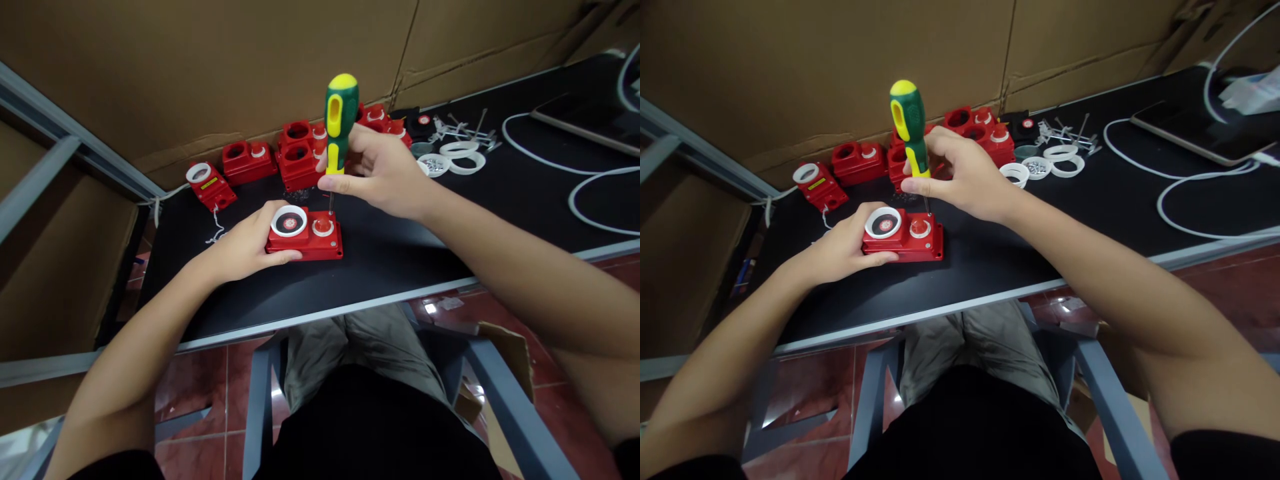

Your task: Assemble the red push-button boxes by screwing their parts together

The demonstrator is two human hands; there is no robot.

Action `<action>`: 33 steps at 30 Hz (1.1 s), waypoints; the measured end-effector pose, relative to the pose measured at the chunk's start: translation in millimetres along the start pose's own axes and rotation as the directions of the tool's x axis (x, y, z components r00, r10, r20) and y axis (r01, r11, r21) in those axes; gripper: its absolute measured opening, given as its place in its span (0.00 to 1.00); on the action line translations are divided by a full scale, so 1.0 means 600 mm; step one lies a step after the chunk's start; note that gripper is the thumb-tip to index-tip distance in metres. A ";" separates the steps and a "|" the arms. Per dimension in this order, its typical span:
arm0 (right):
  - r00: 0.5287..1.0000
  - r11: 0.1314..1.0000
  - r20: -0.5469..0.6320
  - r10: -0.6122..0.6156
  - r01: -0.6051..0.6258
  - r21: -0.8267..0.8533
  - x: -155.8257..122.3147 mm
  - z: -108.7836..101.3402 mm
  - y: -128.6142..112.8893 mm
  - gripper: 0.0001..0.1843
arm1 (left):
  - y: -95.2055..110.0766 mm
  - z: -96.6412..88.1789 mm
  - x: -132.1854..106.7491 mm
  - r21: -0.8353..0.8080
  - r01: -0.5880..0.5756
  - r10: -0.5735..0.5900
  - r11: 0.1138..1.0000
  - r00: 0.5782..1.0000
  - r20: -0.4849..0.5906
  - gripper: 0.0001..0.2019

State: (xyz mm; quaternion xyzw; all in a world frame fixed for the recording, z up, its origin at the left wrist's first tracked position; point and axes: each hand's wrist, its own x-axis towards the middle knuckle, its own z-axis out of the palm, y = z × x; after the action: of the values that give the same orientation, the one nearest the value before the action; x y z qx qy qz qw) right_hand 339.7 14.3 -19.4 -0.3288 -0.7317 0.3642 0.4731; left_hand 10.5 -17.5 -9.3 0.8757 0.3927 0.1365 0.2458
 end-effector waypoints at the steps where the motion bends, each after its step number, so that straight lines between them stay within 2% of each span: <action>1: 1.000 1.000 -0.007 -0.004 0.004 -0.023 0.000 -0.001 -0.001 0.28 | -0.001 0.000 0.000 -0.001 -0.004 0.004 1.000 1.000 -0.003 0.54; 4: 1.000 0.999 -0.013 0.002 -0.003 -0.035 0.000 -0.002 -0.006 0.27 | -0.002 0.001 -0.001 0.001 -0.005 0.005 1.000 1.000 -0.005 0.54; 11: 0.999 0.999 -0.016 0.031 -0.031 -0.016 0.001 -0.006 -0.013 0.35 | 0.009 -0.002 -0.001 0.006 0.027 -0.027 1.000 1.000 0.014 0.54; 17: 1.000 0.998 -0.028 0.003 -0.005 -0.068 -0.002 -0.005 -0.015 0.31 | 0.005 0.000 0.000 0.001 0.020 -0.020 1.000 1.000 0.014 0.54; 22: 0.999 0.996 -0.026 0.032 -0.034 -0.088 -0.002 -0.006 -0.020 0.28 | 0.001 0.001 -0.001 0.002 0.008 -0.008 1.000 1.000 0.007 0.55; 29: 0.999 0.999 -0.018 0.047 -0.047 -0.015 -0.002 -0.011 -0.015 0.33 | 0.006 -0.001 -0.003 -0.012 0.010 -0.010 1.000 1.000 0.015 0.56; 33: 0.999 0.991 0.037 0.036 -0.041 0.126 0.001 -0.010 -0.017 0.36 | 0.005 0.000 -0.002 -0.013 0.009 -0.009 1.000 1.000 0.015 0.57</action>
State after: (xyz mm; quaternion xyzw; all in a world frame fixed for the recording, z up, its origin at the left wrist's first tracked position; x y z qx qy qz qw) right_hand 343.7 10.7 -9.1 -0.3059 -0.7086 0.4246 0.4733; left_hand 11.4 -20.1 -7.5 0.8733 0.3938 0.1314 0.2548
